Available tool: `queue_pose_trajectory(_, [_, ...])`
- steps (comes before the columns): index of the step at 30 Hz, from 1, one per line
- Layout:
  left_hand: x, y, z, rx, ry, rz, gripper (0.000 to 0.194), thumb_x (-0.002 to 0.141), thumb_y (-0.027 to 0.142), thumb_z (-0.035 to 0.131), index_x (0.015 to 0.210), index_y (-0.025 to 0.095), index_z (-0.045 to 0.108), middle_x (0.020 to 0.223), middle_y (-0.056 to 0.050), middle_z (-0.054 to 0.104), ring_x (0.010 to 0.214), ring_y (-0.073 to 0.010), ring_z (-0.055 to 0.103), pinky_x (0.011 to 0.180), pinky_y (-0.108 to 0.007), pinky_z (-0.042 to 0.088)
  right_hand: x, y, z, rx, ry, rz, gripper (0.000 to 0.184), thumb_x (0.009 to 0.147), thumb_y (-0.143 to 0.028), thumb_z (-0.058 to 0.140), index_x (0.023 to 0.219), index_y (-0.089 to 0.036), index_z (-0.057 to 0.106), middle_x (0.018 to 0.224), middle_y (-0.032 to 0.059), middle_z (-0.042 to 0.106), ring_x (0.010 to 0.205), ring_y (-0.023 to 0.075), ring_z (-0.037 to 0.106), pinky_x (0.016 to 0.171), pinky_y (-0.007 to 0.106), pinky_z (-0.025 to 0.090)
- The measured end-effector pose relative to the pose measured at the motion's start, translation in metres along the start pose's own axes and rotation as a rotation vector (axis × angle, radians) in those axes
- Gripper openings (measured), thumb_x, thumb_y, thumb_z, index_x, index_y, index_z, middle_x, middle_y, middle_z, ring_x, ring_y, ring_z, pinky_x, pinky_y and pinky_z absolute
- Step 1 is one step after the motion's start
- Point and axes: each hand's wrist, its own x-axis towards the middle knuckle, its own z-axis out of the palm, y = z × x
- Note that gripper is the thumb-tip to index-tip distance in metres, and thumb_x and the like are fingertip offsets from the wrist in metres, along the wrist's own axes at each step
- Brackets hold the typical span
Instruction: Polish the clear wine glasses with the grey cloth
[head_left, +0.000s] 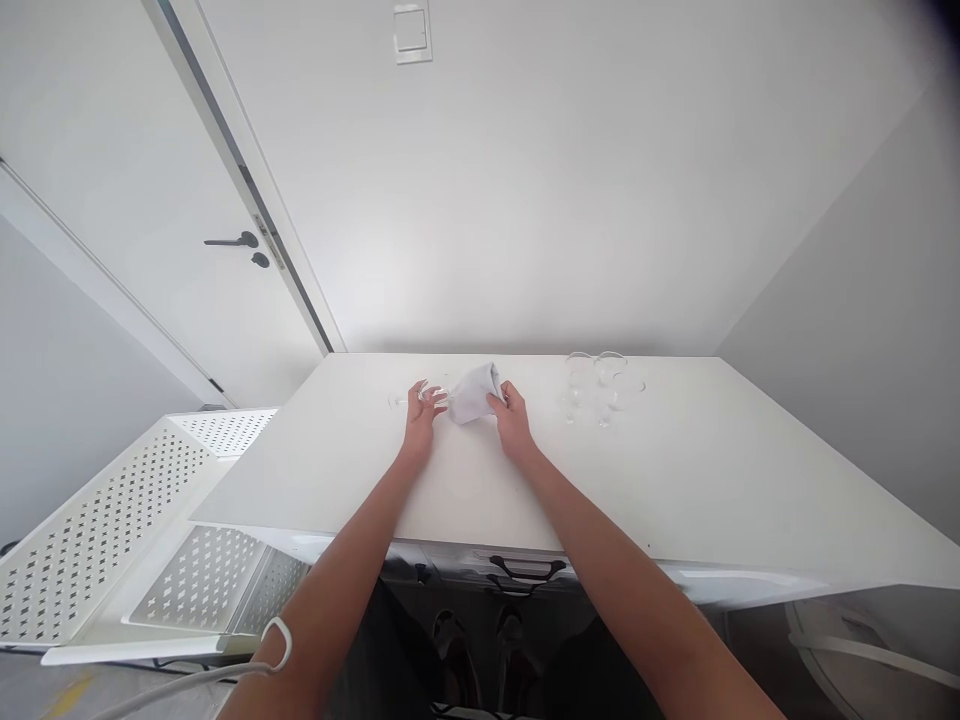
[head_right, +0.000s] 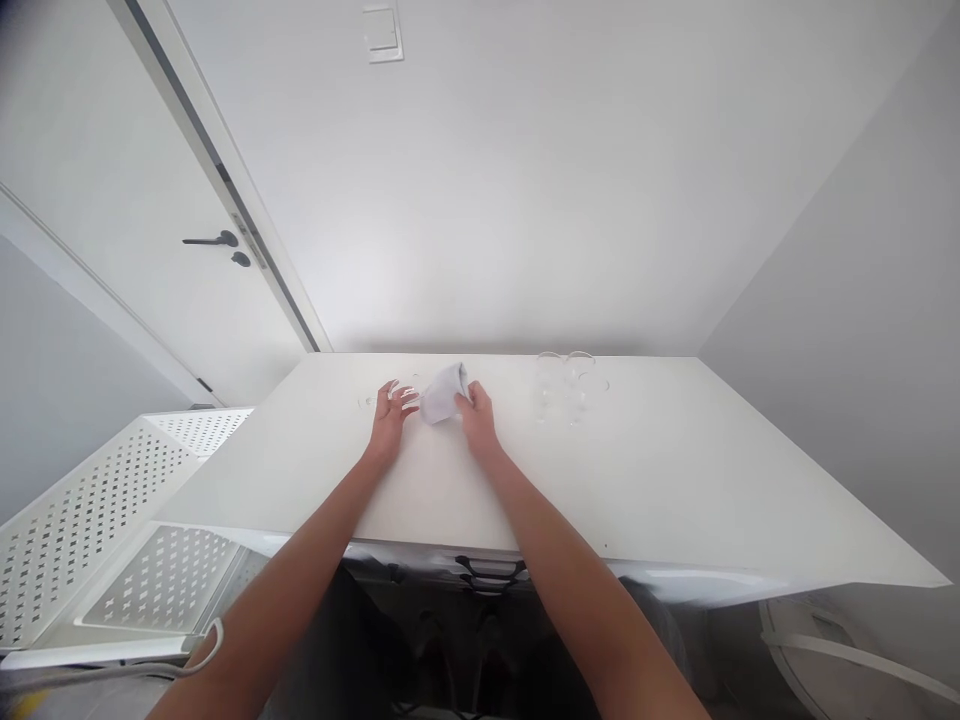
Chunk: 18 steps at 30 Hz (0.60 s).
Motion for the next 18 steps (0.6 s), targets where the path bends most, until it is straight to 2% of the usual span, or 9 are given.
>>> queue_pose_trajectory(2, [-0.003,0.002,0.004,0.056,-0.042,0.052,0.051,0.092,0.054,0.065,0.134,0.031,0.05,0.133,-0.01,0.057,0.118,-0.0252,0.063,0.099,-0.045,0.052,-0.006,-0.004,0.005,-0.029,-0.073,-0.031,0.024,0.083,-0.037,0.061,0.081,-0.025,0.04,0.075,-0.0042,0.043,0.07,0.0144,0.039,0.065,0.026,0.035])
queue_pose_trajectory(4, [-0.007,0.006,0.006,0.078,-0.095,0.077,0.053,0.089,0.053,0.07,0.133,0.029,0.053,0.133,-0.011,0.058,0.115,-0.0252,0.064,0.1,-0.044,0.052,-0.013,-0.01,0.008,-0.021,-0.186,-0.013,0.02,0.085,-0.037,0.061,0.097,-0.027,0.048,0.081,-0.0037,0.053,0.073,0.0157,0.047,0.068,0.028,0.038])
queue_pose_trajectory(6, [-0.01,0.011,0.008,0.102,-0.138,0.083,0.053,0.087,0.051,0.072,0.132,0.028,0.057,0.131,-0.011,0.061,0.111,-0.0244,0.066,0.101,-0.043,0.051,-0.019,-0.016,0.009,0.006,-0.285,0.018,0.038,0.087,-0.038,0.062,0.122,-0.031,0.049,0.094,-0.0009,0.062,0.082,0.0185,0.055,0.075,0.031,0.043])
queue_pose_trajectory(8, [-0.014,0.016,0.009,0.13,-0.196,0.084,0.052,0.085,0.05,0.074,0.13,0.028,0.06,0.121,-0.01,0.066,0.105,-0.0237,0.066,0.098,-0.041,0.051,-0.022,-0.022,0.007,0.032,-0.348,0.035,0.064,0.087,-0.04,0.066,0.145,-0.034,0.04,0.113,0.0034,0.065,0.098,0.0216,0.059,0.087,0.035,0.046])
queue_pose_trajectory(10, [-0.016,0.02,0.01,0.149,-0.273,0.077,0.051,0.084,0.049,0.076,0.128,0.027,0.064,0.108,-0.008,0.069,0.099,-0.0239,0.066,0.094,-0.039,0.052,-0.022,-0.025,0.004,0.069,-0.388,0.05,0.078,0.088,-0.042,0.068,0.157,-0.037,0.031,0.13,0.0056,0.06,0.113,0.0237,0.057,0.097,0.038,0.045])
queue_pose_trajectory(12, [-0.017,0.023,0.011,0.152,-0.304,0.074,0.051,0.083,0.049,0.077,0.126,0.027,0.065,0.101,-0.007,0.069,0.096,-0.0239,0.065,0.089,-0.037,0.052,-0.019,-0.025,0.002,0.131,-0.426,0.089,0.08,0.089,-0.045,0.066,0.159,-0.04,0.029,0.139,0.0037,0.057,0.121,0.024,0.054,0.101,0.038,0.044])
queue_pose_trajectory(15, [-0.017,0.024,0.011,0.167,-0.232,0.071,0.048,0.08,0.05,0.079,0.121,0.026,0.069,0.099,-0.006,0.068,0.088,-0.022,0.064,0.083,-0.034,0.052,-0.015,-0.023,-0.001,0.207,-0.474,0.136,0.075,0.092,-0.047,0.061,0.16,-0.041,0.029,0.126,0.0015,0.064,0.11,0.023,0.057,0.097,0.038,0.046])
queue_pose_trajectory(18, [-0.016,0.024,0.009,0.208,-0.149,0.032,0.043,0.079,0.052,0.08,0.111,0.025,0.071,0.094,-0.005,0.069,0.078,-0.0199,0.065,0.079,-0.035,0.052,-0.015,-0.023,-0.002,0.135,-0.482,0.061,0.065,0.093,-0.042,0.057,0.155,-0.037,0.04,0.107,0.0018,0.066,0.092,0.0218,0.056,0.09,0.037,0.046])
